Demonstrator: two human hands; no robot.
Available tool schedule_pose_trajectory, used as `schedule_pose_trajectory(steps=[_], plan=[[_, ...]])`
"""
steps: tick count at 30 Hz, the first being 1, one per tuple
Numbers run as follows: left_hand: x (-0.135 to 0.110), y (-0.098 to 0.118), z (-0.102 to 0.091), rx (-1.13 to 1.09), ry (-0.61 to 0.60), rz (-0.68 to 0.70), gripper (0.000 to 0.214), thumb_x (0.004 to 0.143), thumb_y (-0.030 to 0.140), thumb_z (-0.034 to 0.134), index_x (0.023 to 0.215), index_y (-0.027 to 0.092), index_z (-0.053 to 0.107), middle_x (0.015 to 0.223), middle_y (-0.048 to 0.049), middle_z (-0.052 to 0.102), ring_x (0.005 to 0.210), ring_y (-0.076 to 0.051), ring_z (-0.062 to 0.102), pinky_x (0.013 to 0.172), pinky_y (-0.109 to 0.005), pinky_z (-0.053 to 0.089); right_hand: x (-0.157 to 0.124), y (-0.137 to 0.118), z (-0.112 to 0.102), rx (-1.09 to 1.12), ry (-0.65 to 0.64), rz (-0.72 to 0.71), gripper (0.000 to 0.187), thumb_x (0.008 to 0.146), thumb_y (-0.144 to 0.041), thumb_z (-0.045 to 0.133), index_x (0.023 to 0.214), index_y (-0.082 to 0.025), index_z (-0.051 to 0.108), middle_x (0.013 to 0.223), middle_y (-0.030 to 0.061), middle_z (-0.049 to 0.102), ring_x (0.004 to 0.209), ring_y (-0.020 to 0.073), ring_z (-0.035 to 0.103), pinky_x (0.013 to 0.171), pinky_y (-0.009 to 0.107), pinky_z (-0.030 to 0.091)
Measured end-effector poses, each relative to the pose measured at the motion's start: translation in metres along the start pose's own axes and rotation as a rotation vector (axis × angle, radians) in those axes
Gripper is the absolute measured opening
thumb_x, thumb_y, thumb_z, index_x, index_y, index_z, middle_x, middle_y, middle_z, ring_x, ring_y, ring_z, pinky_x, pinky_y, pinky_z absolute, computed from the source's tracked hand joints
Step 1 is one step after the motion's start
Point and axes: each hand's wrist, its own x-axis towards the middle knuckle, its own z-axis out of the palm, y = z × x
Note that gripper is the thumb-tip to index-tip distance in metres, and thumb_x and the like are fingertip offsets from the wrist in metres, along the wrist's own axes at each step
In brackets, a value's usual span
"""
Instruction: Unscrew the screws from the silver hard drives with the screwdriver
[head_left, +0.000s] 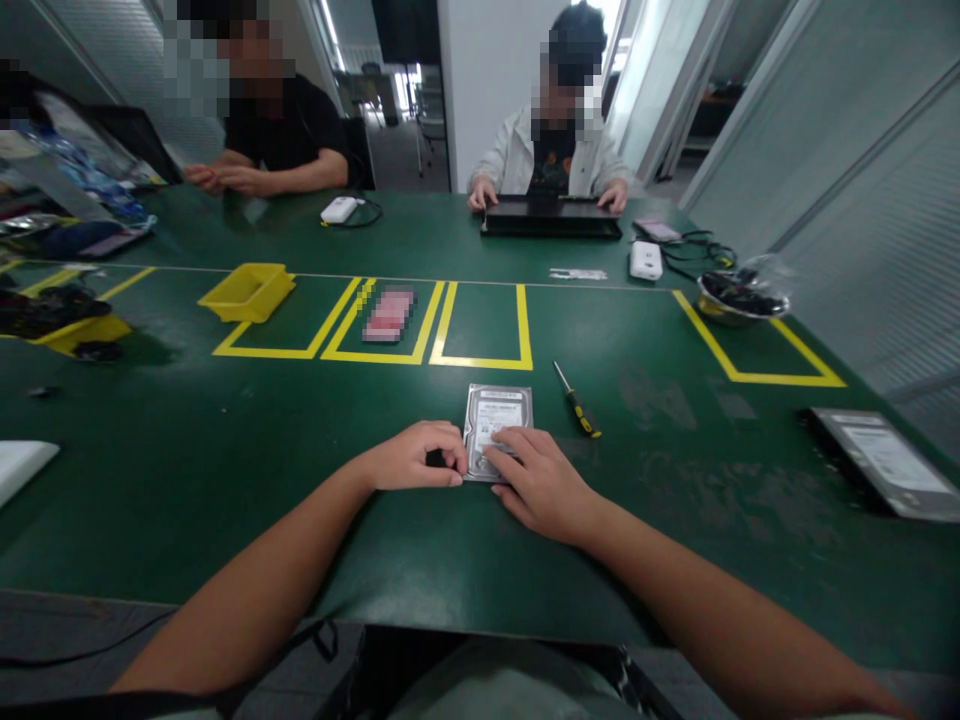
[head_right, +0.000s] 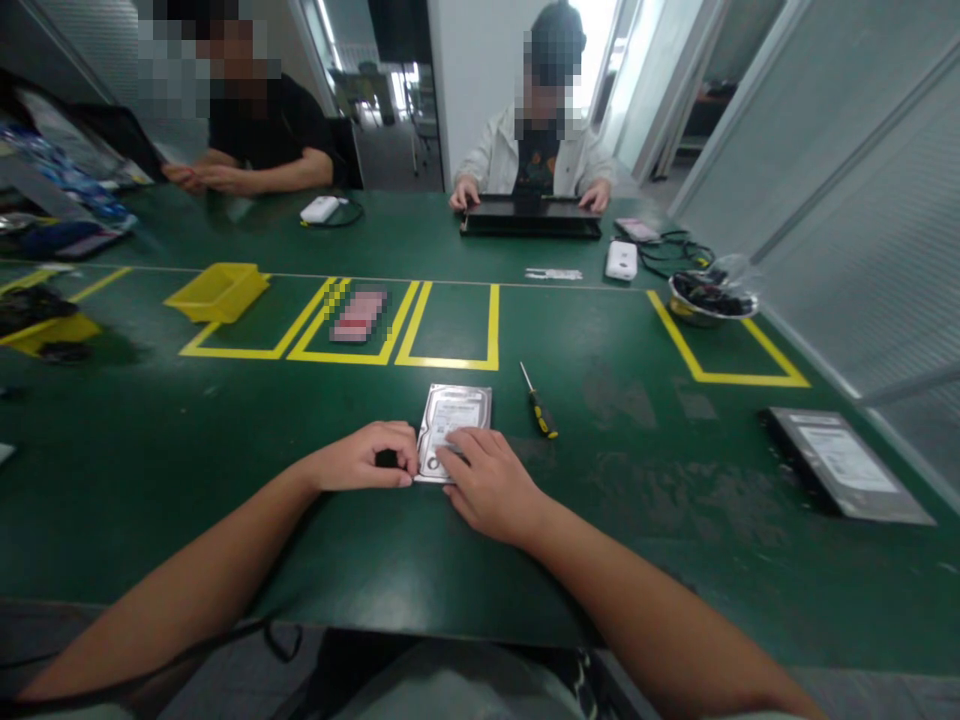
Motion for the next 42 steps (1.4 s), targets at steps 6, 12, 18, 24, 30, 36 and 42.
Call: schedule_pose_trajectory(steps=[6,12,18,24,30,36,42], plan=[[-0.001,-0.001,0.001,-0.008,0.011,-0.002,0.01,0.086,0.027,0.07,0.088,0.017,0.071,0.083,-0.0019,0.064,0.081,-0.014,0.056,0.078,-0.026,0.042,-0.001,0.001,0.0,0.011,0.013,-0.003,0.043,0.09,-0.025,0.055,0.131,-0.012,0.056,0.133,0.0176,0.054,0.122,0.0309,0.045,0.103,0.05,0.041],[-0.001,-0.002,0.002,-0.008,0.026,0.001,0.01,0.086,0.027,0.07,0.088,0.017,0.071,0.081,-0.0014,0.063,0.081,-0.014,0.057,0.078,-0.026,0.042,0.0,0.0,0.001,-0.005,0.021,-0.002,0.043,0.089,-0.025,0.056,0.13,-0.011,0.057,0.132,0.0179,0.055,0.121,0.0312,0.046,0.103,0.05,0.041],[-0.001,0.0,0.002,0.006,0.022,-0.001,0.011,0.087,0.029,0.069,0.087,0.017,0.071,0.08,-0.0017,0.063,0.08,-0.014,0.056,0.078,-0.026,0.042,0.001,0.002,-0.001,-0.027,0.005,-0.031,0.044,0.092,-0.034,0.056,0.13,-0.012,0.056,0.13,0.0176,0.057,0.118,0.0304,0.048,0.1,0.048,0.042],[-0.001,0.0,0.001,0.016,0.016,-0.006,0.01,0.085,0.027,0.07,0.088,0.017,0.072,0.081,-0.0019,0.064,0.08,-0.014,0.057,0.078,-0.027,0.042,0.0,0.014,-0.017,-0.201,0.044,0.065,0.03,0.097,-0.038,0.046,0.104,-0.017,0.067,0.11,0.0111,0.064,0.099,0.0227,0.054,0.09,0.038,0.043],[-0.002,-0.003,0.004,-0.01,0.028,0.007,0.012,0.084,0.028,0.07,0.087,0.017,0.071,0.081,-0.0024,0.064,0.079,-0.014,0.057,0.076,-0.027,0.044,-0.006,0.034,-0.042,-0.524,0.04,0.65,0.03,0.096,-0.035,0.041,0.103,-0.012,0.059,0.104,0.0185,0.057,0.092,0.0298,0.051,0.074,0.041,0.039],[-0.003,-0.005,0.006,-0.018,0.03,0.004,0.011,0.084,0.027,0.071,0.087,0.016,0.071,0.081,-0.0026,0.064,0.078,-0.014,0.057,0.075,-0.027,0.044,-0.008,0.045,-0.039,-0.507,-0.196,0.855,0.032,0.097,-0.041,0.04,0.113,-0.014,0.049,0.109,0.0168,0.058,0.097,0.03,0.059,0.073,0.037,0.045],[-0.002,-0.005,0.006,-0.022,0.033,0.002,0.01,0.083,0.026,0.072,0.085,0.016,0.072,0.08,-0.0021,0.063,0.077,-0.013,0.057,0.075,-0.026,0.044,-0.009,0.05,-0.033,-0.444,-0.272,0.825,0.031,0.1,-0.035,0.034,0.123,-0.016,0.045,0.108,0.0153,0.062,0.098,0.0297,0.063,0.076,0.038,0.048]])
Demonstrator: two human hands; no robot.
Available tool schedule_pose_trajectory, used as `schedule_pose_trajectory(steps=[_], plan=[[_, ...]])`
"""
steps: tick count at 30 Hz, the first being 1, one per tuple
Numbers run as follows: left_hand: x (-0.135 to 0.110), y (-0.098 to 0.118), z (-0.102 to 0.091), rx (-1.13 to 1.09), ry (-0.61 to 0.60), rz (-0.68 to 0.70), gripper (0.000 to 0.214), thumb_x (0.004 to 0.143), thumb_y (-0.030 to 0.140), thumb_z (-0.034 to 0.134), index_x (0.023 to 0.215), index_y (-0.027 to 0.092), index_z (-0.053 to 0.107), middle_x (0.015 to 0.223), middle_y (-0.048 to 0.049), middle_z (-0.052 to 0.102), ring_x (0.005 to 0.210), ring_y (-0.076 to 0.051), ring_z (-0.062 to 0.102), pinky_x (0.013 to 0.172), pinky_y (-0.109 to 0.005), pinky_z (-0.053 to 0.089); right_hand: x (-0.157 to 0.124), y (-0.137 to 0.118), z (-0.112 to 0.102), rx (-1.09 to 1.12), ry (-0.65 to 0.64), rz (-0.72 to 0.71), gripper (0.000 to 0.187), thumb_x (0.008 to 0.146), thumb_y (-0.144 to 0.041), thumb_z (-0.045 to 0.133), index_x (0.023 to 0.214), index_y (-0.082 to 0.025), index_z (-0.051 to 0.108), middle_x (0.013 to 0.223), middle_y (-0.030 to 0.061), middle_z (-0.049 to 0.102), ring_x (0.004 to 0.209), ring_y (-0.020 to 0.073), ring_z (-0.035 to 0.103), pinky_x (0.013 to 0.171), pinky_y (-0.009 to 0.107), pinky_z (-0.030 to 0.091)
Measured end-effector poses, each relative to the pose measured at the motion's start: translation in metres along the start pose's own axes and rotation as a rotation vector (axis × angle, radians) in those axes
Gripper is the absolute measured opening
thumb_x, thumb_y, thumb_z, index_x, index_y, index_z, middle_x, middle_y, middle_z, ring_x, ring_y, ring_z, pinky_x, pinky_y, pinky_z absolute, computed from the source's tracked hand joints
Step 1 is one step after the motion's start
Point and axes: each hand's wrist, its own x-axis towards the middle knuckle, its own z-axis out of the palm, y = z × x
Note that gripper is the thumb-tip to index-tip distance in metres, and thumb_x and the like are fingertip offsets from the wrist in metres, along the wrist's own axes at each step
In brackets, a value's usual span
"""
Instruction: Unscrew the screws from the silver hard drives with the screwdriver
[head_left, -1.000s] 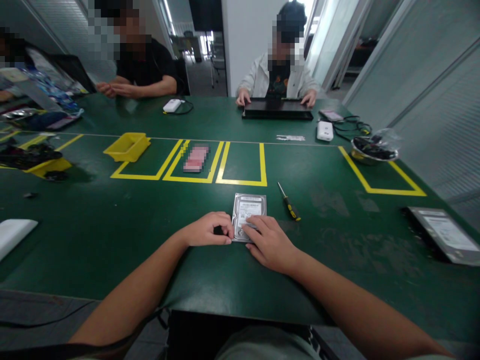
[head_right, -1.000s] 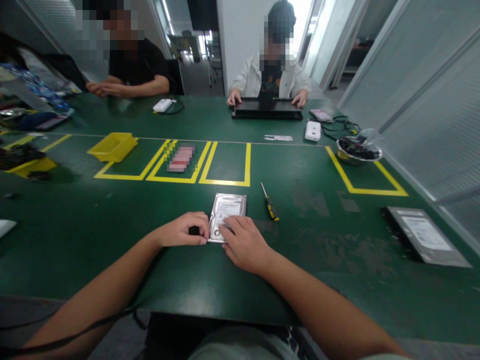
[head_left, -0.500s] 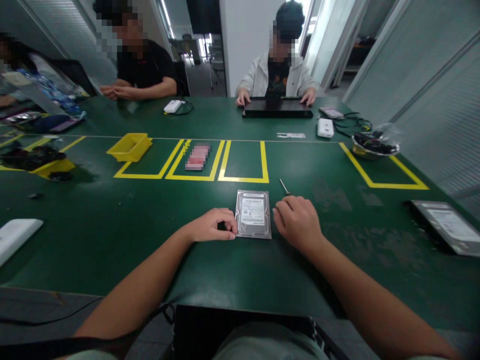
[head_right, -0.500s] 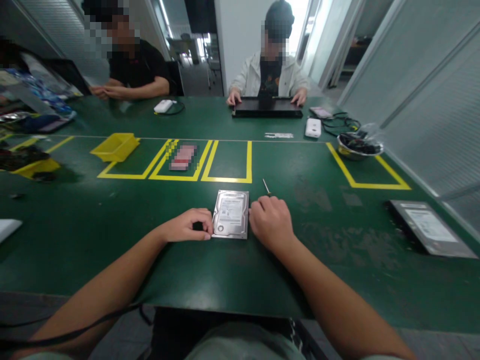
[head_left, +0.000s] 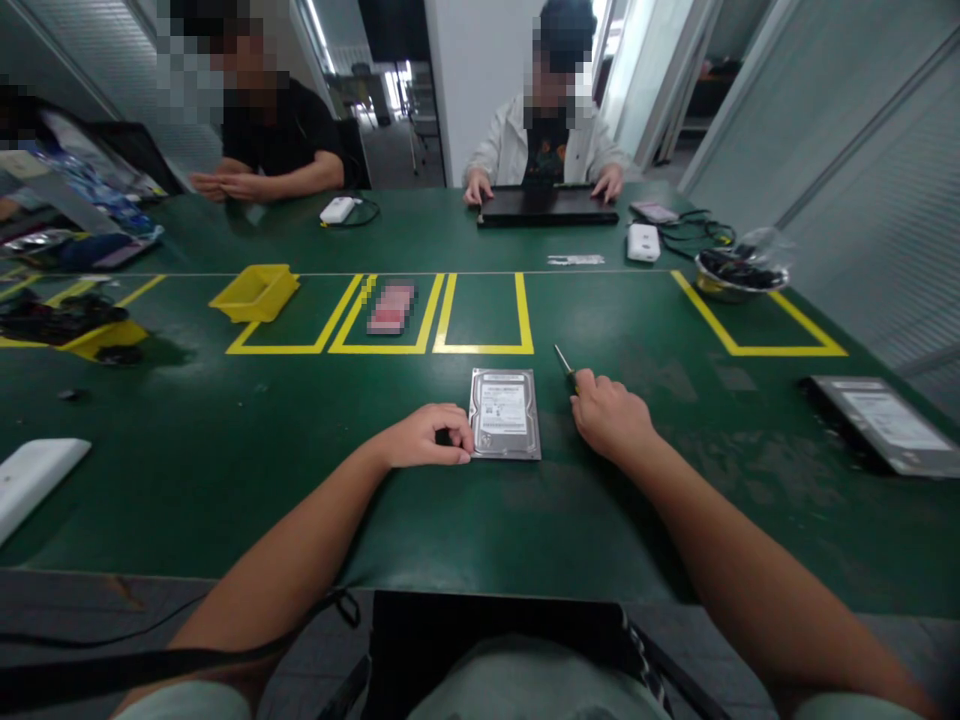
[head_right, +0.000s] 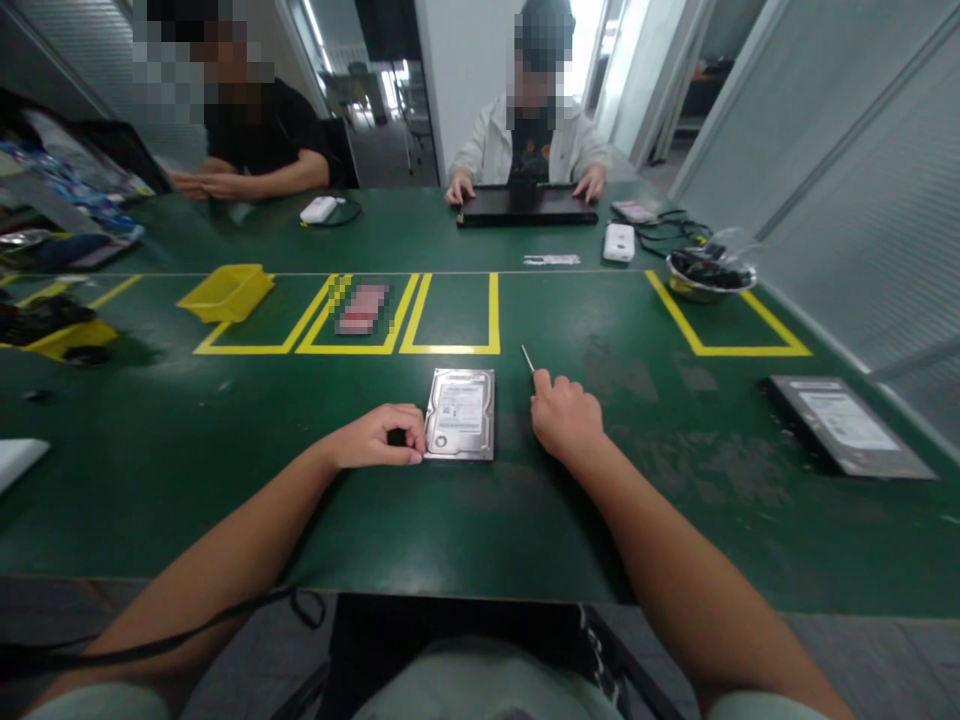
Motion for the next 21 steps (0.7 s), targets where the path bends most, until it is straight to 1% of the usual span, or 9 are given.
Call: schedule_pose_trajectory(steps=[3,11,15,21], plan=[[0.0,0.0,-0.001,-0.003,0.0,0.004,0.01,0.082,0.026,0.073,0.084,0.016,0.072,0.077,-0.0015,0.064,0.075,-0.013,0.057,0.074,-0.026,0.044,0.002,0.0,-0.001,0.005,-0.038,-0.031,0.034,0.101,-0.034,0.031,0.128,-0.017,0.043,0.108,0.0157,0.063,0.097,0.0292,0.064,0.076,0.038,0.049],[0.0,0.003,0.0,0.002,0.026,0.012,0.008,0.08,0.023,0.074,0.083,0.016,0.073,0.073,-0.0001,0.063,0.073,-0.012,0.056,0.075,-0.026,0.042,0.006,0.002,-0.007,-0.009,-0.114,-0.12,0.037,0.101,-0.035,0.03,0.133,-0.02,0.042,0.11,0.0158,0.064,0.099,0.03,0.064,0.078,0.038,0.047],[-0.001,0.005,0.001,0.008,0.049,0.009,0.007,0.079,0.022,0.074,0.081,0.016,0.073,0.072,0.0003,0.063,0.072,-0.012,0.057,0.075,-0.026,0.042,0.008,0.001,-0.009,-0.019,-0.151,-0.146,0.038,0.101,-0.038,0.027,0.131,-0.021,0.045,0.11,0.0165,0.066,0.099,0.0302,0.064,0.08,0.039,0.046],[-0.003,0.005,0.002,0.006,0.063,0.016,0.006,0.079,0.021,0.074,0.082,0.016,0.073,0.074,0.0,0.064,0.073,-0.012,0.058,0.075,-0.026,0.043,0.01,0.002,-0.011,-0.018,-0.169,-0.166,0.037,0.102,-0.038,0.025,0.127,-0.022,0.048,0.108,0.0151,0.068,0.099,0.0276,0.064,0.082,0.037,0.044]])
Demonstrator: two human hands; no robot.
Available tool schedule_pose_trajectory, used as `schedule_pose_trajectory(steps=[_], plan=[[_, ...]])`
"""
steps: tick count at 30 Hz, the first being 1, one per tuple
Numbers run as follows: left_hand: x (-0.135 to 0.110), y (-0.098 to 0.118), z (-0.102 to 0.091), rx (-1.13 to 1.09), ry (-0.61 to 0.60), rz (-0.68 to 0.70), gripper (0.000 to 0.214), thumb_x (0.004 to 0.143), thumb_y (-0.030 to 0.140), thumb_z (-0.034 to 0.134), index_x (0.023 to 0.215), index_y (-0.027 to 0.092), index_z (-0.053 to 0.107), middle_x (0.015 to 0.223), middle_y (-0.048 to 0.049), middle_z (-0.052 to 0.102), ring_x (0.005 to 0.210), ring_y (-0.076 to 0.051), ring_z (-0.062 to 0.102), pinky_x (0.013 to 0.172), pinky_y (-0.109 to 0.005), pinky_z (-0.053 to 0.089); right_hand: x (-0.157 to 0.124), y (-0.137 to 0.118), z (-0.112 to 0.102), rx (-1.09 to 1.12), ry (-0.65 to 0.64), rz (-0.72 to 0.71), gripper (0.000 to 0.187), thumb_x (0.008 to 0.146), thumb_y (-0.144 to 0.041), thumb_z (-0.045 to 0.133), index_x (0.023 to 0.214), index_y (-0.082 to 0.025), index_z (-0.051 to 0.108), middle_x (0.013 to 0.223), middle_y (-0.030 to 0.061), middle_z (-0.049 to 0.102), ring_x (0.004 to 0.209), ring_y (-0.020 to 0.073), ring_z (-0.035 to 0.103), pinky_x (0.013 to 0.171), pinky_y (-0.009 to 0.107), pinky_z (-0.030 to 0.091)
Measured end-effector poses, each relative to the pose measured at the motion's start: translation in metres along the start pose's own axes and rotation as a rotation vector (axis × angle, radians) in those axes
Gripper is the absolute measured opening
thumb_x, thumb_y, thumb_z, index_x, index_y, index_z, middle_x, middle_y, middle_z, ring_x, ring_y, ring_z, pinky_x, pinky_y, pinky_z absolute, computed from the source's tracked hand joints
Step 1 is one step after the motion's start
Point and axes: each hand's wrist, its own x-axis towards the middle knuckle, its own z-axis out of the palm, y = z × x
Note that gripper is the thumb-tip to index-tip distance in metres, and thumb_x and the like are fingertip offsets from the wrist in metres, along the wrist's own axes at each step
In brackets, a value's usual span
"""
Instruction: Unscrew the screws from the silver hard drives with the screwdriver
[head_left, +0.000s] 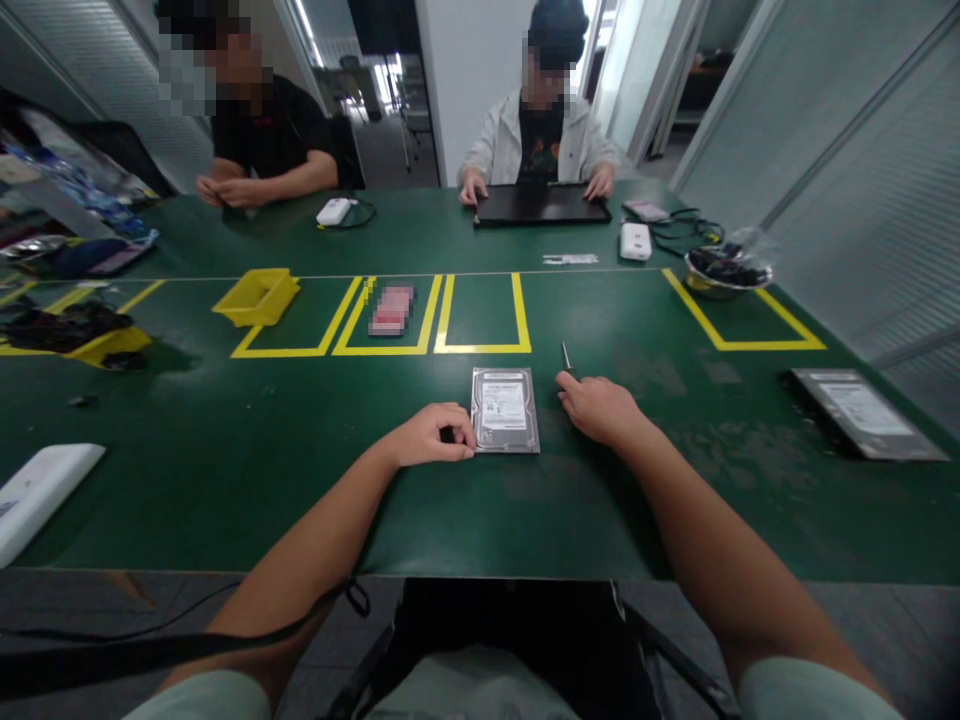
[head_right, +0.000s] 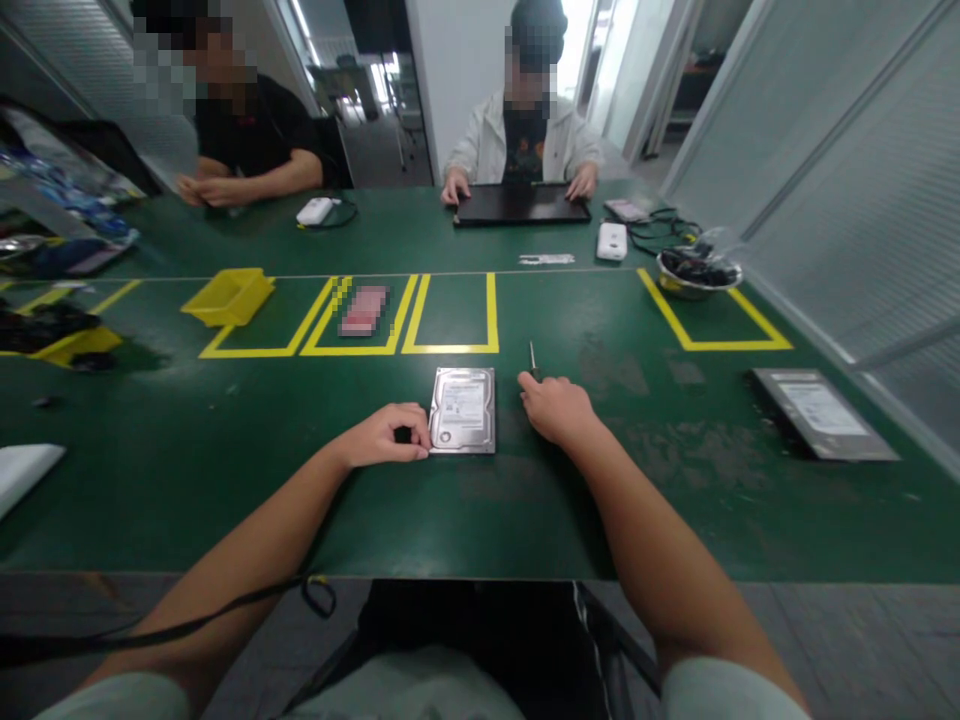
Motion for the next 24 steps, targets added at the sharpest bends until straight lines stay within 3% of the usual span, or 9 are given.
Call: schedule_pose_trajectory(steps=[24], plan=[[0.0041,0.0021,0.0011,-0.029,-0.026,-0.102,0.006,0.074,0.02,0.075,0.076,0.016,0.071,0.068,0.0019,0.06,0.071,-0.012,0.055,0.073,-0.024,0.043,-0.0078,-0.0031,0.0066,0.018,0.117,0.029,0.039,0.101,-0.046,0.03,0.123,-0.021,0.049,0.11,0.0137,0.065,0.101,0.0283,0.062,0.079,0.035,0.045]])
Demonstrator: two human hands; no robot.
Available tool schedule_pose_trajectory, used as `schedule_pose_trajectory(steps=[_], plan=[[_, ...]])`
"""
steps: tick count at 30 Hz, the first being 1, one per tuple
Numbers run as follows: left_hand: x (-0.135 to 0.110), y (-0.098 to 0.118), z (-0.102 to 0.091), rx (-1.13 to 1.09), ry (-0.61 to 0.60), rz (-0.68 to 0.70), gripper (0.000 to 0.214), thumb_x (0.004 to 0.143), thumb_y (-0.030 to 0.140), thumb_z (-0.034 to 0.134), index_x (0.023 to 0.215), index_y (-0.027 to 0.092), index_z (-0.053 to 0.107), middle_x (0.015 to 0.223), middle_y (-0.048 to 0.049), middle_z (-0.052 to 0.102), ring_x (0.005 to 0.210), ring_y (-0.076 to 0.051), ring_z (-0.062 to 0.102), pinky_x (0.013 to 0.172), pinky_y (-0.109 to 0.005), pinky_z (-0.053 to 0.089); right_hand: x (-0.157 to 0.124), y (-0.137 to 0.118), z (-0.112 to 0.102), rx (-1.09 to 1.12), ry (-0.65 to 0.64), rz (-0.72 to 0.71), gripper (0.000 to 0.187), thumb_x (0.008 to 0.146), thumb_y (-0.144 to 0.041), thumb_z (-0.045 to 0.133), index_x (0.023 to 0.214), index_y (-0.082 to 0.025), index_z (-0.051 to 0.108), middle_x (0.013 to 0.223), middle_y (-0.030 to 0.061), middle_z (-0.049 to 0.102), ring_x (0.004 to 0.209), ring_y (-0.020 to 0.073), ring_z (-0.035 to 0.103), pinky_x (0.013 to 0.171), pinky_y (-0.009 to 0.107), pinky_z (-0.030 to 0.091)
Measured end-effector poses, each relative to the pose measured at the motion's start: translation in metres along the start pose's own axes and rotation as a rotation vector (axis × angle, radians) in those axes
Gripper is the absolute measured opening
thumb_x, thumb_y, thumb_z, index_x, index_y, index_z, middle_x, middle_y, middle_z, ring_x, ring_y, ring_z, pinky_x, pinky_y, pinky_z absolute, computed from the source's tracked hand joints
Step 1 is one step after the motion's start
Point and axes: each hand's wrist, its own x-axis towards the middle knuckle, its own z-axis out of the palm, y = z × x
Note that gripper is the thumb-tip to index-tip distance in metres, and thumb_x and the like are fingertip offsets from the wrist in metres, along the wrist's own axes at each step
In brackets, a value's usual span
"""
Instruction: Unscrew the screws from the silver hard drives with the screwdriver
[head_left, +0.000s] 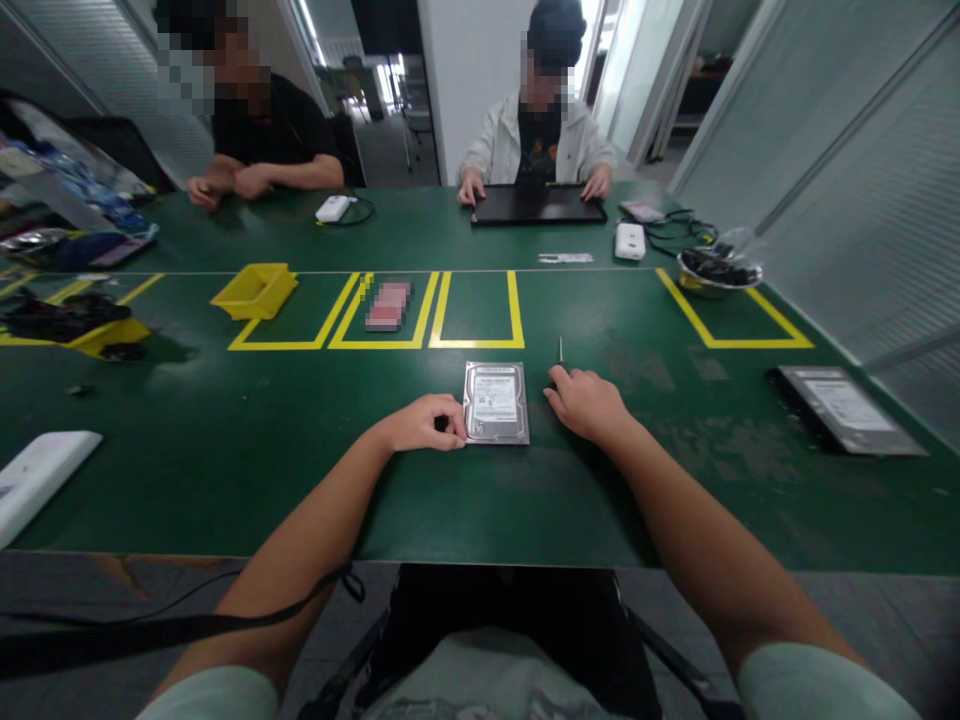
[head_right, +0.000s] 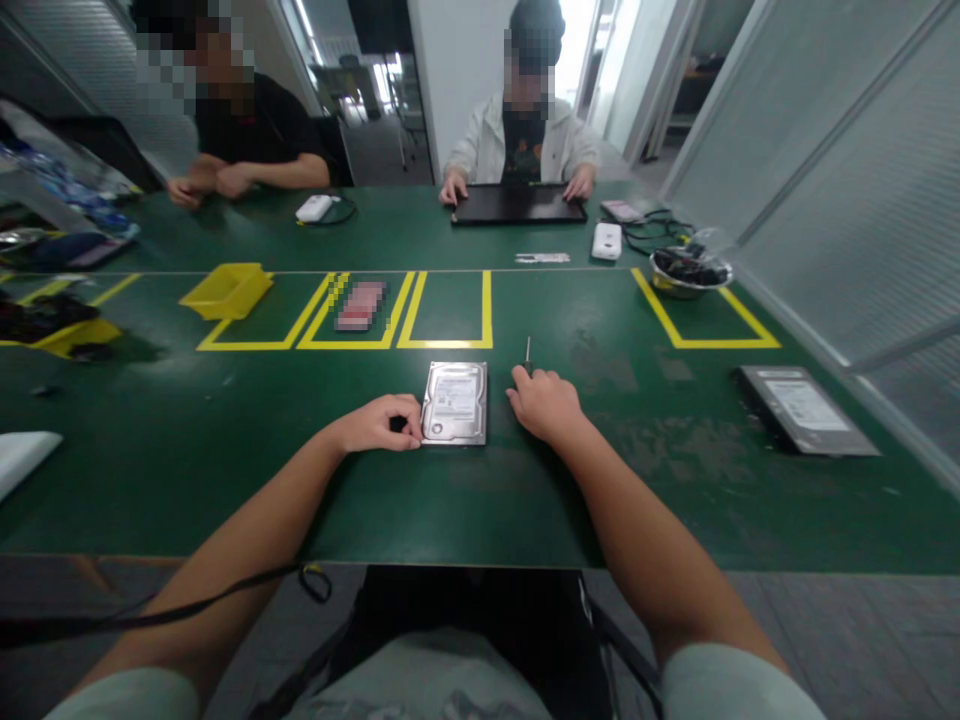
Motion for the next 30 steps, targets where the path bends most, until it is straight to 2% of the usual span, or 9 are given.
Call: schedule_pose_trajectory(steps=[30], plan=[[-0.003,-0.0014,0.0007,-0.035,0.016,-0.046,0.014,0.075,0.027,0.079,0.082,0.015,0.075,0.085,-0.0045,0.068,0.082,-0.015,0.065,0.079,-0.026,0.05,-0.0006,0.0035,0.0034,0.031,0.034,-0.025,0.04,0.1,-0.046,0.031,0.123,-0.021,0.051,0.111,0.0148,0.066,0.102,0.0291,0.06,0.081,0.036,0.044]])
